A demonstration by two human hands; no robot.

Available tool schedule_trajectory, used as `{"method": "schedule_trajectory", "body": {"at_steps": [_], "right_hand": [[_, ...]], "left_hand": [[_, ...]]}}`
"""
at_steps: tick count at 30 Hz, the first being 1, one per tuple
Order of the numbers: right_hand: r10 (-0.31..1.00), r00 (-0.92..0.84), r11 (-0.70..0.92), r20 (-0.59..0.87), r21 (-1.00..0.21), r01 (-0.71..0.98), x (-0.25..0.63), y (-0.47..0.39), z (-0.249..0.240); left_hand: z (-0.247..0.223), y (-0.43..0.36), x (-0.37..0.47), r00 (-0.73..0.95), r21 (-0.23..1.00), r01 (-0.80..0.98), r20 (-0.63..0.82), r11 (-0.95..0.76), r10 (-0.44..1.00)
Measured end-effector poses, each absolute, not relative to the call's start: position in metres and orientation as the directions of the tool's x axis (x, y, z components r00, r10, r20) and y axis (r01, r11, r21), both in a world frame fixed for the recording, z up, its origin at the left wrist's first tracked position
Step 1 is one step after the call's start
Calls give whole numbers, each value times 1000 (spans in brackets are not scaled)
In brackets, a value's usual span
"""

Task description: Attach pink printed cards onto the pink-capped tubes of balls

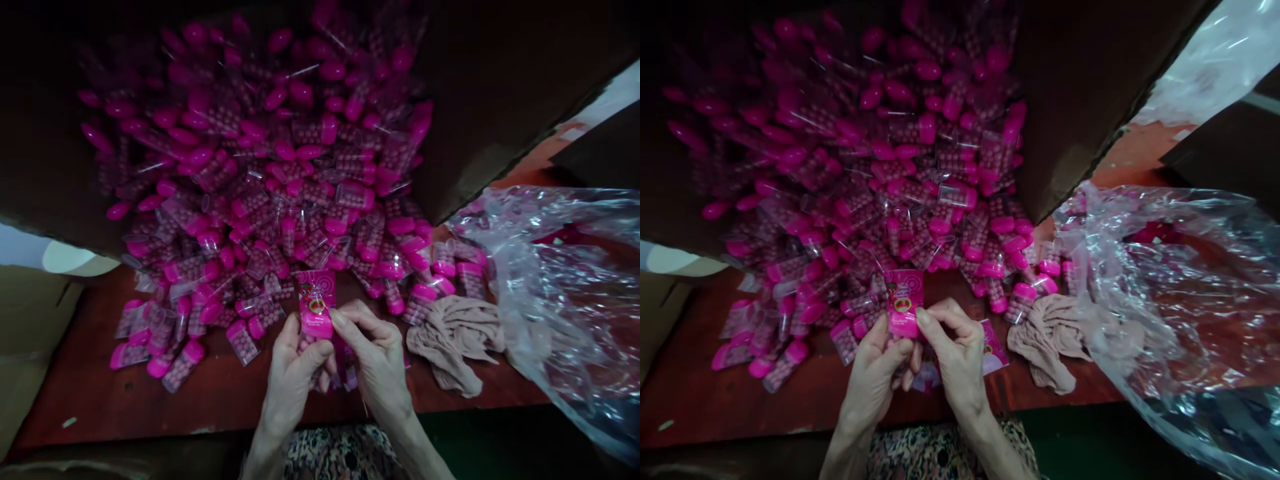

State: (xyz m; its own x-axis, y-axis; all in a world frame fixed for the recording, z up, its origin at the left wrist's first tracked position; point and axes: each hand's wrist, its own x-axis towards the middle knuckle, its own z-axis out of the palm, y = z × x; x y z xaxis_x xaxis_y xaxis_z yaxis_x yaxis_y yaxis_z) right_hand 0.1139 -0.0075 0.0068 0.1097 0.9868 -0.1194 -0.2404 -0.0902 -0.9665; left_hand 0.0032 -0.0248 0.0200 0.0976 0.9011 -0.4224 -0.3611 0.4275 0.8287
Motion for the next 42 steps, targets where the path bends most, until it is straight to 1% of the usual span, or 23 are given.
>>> {"method": "schedule_trajectory", "body": {"at_steps": [3,5,8,12,14,17,19,24,27,30,32,35,38,40,42], "right_hand": [[975,46,-183,-219,-898,-401,111,-3,11],[964,37,-213,-264,-845,-490,108,-2,14],[945,96,-198,-311,-783,-589,101,-3,20],[909,68,-250,-412,-667,-702,91,-6,26],[903,90,-240,-420,-667,-705,87,-7,27],[909,154,-206,-386,-740,-641,85,-8,24],[917,146,-215,-370,-770,-601,84,-8,20],[914,59,-288,-402,-743,-604,84,-4,10],[929,82,-261,-361,-795,-547,84,-5,7],[957,198,-124,-213,-914,-385,84,-9,6],[966,239,-28,-97,-960,-278,85,-12,6],[967,253,75,44,-991,-113,86,-21,5],[943,288,136,166,-983,120,87,-32,3],[947,259,143,189,-972,187,85,-37,2],[977,154,122,147,-979,161,83,-38,1]], "left_hand": [[24,-23,0,123,839,-337,-409,426,904],[25,-23,-1,115,837,-349,-407,421,906],[25,-25,4,33,834,-398,-402,381,915],[22,-28,14,-85,855,-433,-354,286,931],[20,-29,17,-116,861,-445,-329,247,937],[17,-27,19,-132,856,-470,-312,218,941],[16,-26,19,-150,852,-480,-315,210,937],[16,-20,19,-163,802,-543,-393,250,905],[17,-19,19,-154,765,-581,-439,278,885],[19,-19,19,-205,747,-611,-469,263,859],[20,-17,20,-242,743,-623,-481,245,842],[20,-14,19,-335,743,-634,-515,216,789],[20,-12,17,-428,771,-607,-524,196,736],[20,-13,16,-477,796,-575,-516,191,712],[21,-15,17,-507,798,-573,-524,187,684]]}}
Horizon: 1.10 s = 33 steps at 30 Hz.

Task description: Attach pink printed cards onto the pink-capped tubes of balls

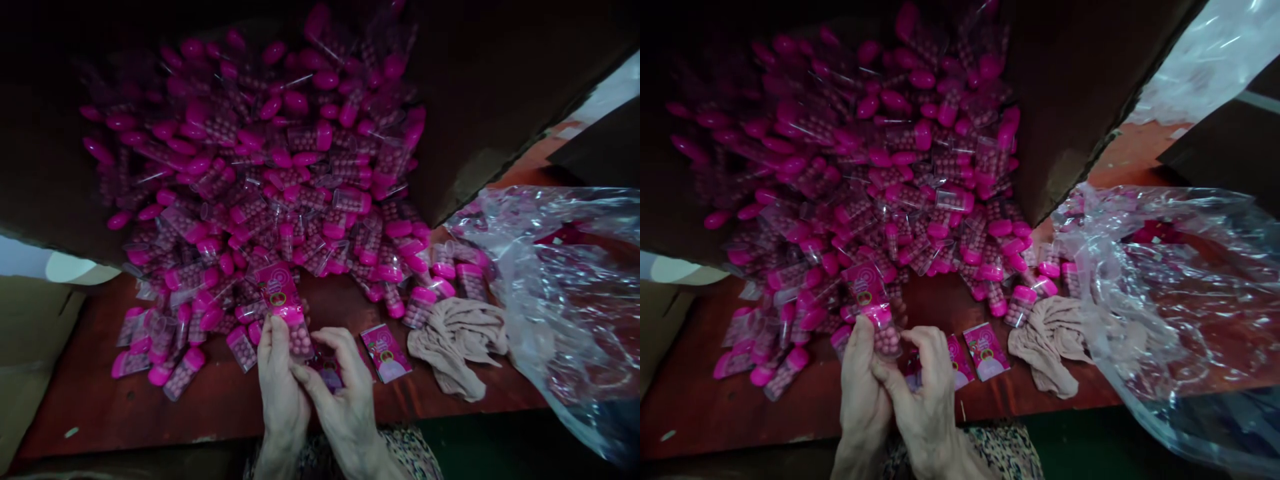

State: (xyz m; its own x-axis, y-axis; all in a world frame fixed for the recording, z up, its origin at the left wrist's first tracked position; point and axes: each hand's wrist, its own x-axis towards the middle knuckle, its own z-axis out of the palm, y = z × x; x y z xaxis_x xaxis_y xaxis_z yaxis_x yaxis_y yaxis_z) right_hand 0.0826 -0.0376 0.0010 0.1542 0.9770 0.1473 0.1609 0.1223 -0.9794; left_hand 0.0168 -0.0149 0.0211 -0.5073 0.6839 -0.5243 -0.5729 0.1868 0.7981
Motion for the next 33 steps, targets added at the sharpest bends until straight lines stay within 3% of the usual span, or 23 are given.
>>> {"method": "schedule_trajectory", "body": {"at_steps": [3,7,12,16,21,27,33], "right_hand": [[999,-17,31,30,-996,79,83,-33,1],[996,-79,-32,-39,-995,92,88,-31,1],[996,-90,33,13,-975,218,89,-42,-1],[986,-123,141,114,-962,233,88,-47,1],[990,-84,135,118,-959,249,91,-51,5],[994,-62,98,87,-974,202,93,-47,9],[991,-131,13,-18,-972,233,93,-48,4]], "left_hand": [[23,-17,17,-459,775,-610,-514,163,725],[24,-14,9,-366,785,-602,-431,143,825],[24,-10,0,-329,805,-562,-428,190,842],[25,-14,0,-237,828,-517,-381,216,894],[28,-19,3,-118,847,-487,-304,212,945],[29,-21,5,-153,857,-474,-303,199,941],[25,-19,-5,-181,803,-541,-402,251,898]]}}
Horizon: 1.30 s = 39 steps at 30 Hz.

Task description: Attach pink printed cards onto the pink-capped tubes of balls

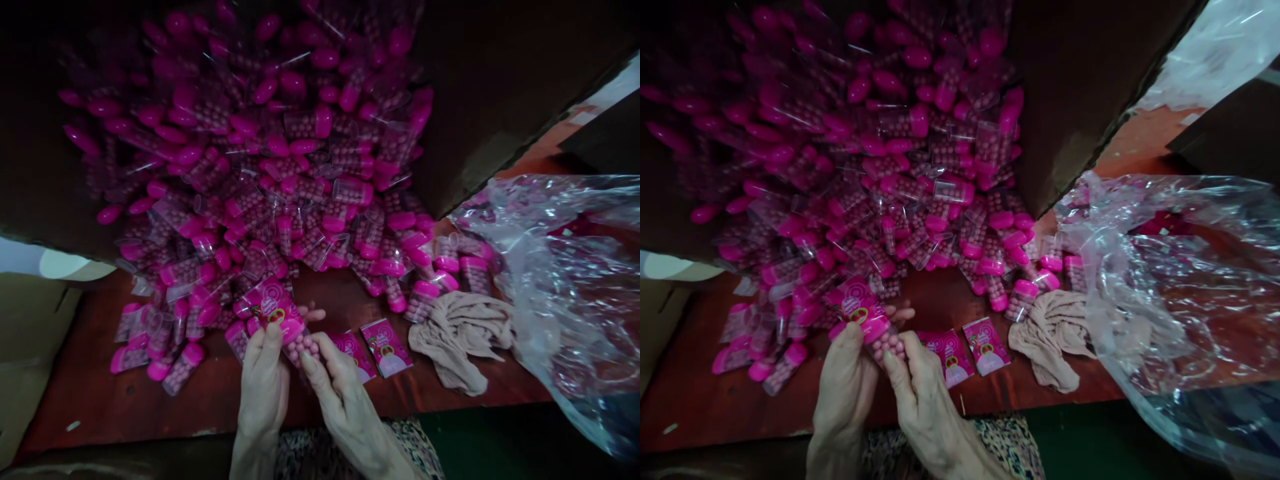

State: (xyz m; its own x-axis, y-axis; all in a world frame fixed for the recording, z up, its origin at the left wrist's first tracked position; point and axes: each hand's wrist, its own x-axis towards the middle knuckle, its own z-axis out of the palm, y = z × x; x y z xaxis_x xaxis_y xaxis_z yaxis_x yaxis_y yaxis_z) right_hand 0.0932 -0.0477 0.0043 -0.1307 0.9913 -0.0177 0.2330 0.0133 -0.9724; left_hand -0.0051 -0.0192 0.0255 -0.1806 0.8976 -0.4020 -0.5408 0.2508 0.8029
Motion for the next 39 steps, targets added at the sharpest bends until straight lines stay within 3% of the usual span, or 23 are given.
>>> {"method": "schedule_trajectory", "body": {"at_steps": [6,14,22,29,35,39], "right_hand": [[997,-41,79,72,-969,233,85,-54,-2],[993,-87,-65,-76,-991,117,87,-47,7],[999,-16,50,47,-962,268,80,-57,-4],[997,46,41,60,-943,331,78,-59,-6],[996,-84,16,6,-992,124,79,-49,6],[995,-67,-58,-69,-987,149,78,-54,1]], "left_hand": [[22,-24,1,-180,840,-466,-398,278,900],[22,-24,-4,-147,769,-573,-436,284,888],[23,-26,4,-233,770,-563,-497,301,836],[20,-32,7,-218,747,-593,-508,301,833],[22,-27,-6,-203,762,-590,-460,267,864],[18,-30,-4,-222,792,-546,-451,273,864]]}}
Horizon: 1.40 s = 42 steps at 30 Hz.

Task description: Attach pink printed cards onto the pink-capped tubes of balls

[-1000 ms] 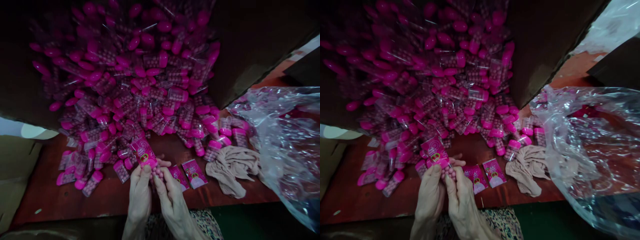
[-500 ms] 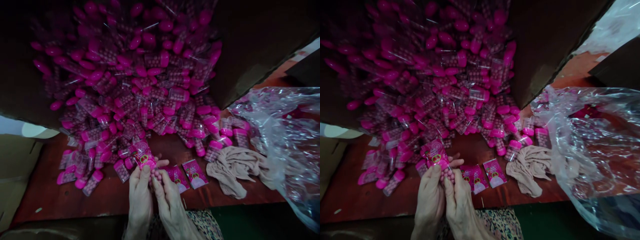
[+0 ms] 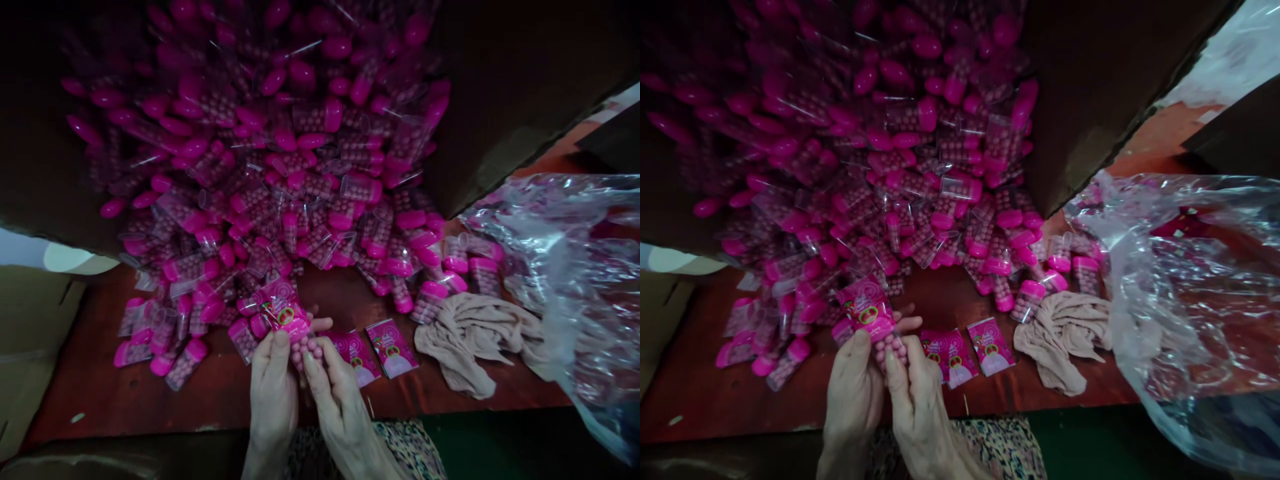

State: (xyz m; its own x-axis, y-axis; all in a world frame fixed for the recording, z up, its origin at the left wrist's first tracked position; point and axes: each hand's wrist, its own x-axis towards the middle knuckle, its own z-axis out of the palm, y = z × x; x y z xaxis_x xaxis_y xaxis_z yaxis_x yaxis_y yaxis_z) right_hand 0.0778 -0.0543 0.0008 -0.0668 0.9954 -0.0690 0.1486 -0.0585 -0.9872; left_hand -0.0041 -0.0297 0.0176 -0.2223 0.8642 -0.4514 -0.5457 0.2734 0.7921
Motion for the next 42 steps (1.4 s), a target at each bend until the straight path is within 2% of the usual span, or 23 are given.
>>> {"method": "schedule_trajectory", "body": {"at_steps": [3,5,8,11,14,19,22,24,26,28,30,32,36,42], "right_hand": [[994,-5,-107,-110,-978,180,78,-61,-4],[993,3,-118,-119,-983,143,79,-60,-3],[974,-105,-209,-200,-974,-84,81,-51,2],[894,-342,-419,-289,-810,-411,81,-43,4],[820,-505,-553,-270,-603,-575,81,-39,1],[796,-549,-599,-254,-459,-656,77,-39,-1],[804,-526,-593,-278,-443,-672,74,-39,-1],[816,-497,-577,-294,-473,-666,73,-40,-1],[831,-461,-553,-312,-559,-618,73,-41,-2],[860,-387,-497,-332,-714,-494,74,-43,-3],[909,-276,-388,-312,-876,-288,75,-45,-4],[953,-182,-258,-243,-964,-63,77,-47,-6],[995,-85,-40,-61,-972,230,79,-52,-8],[996,10,76,88,-901,426,78,-56,-7]], "left_hand": [[12,-35,0,-189,789,-524,-476,322,859],[11,-37,0,-169,789,-523,-467,323,868],[14,-35,-4,-153,790,-548,-420,277,894],[19,-29,-11,-134,773,-581,-398,254,908],[21,-25,-16,-108,738,-601,-456,308,883],[17,-25,-15,-98,641,-642,-612,420,785],[12,-30,-14,-59,616,-656,-618,436,784],[9,-32,-14,-38,618,-660,-595,427,803],[8,-31,-14,-34,639,-656,-557,401,830],[9,-29,-16,-51,678,-639,-508,363,860],[10,-27,-17,-83,717,-616,-470,326,879],[11,-25,-18,-129,746,-593,-460,304,879],[11,-29,-15,-191,771,-564,-469,294,862],[7,-36,-7,-95,745,-564,-488,357,868]]}}
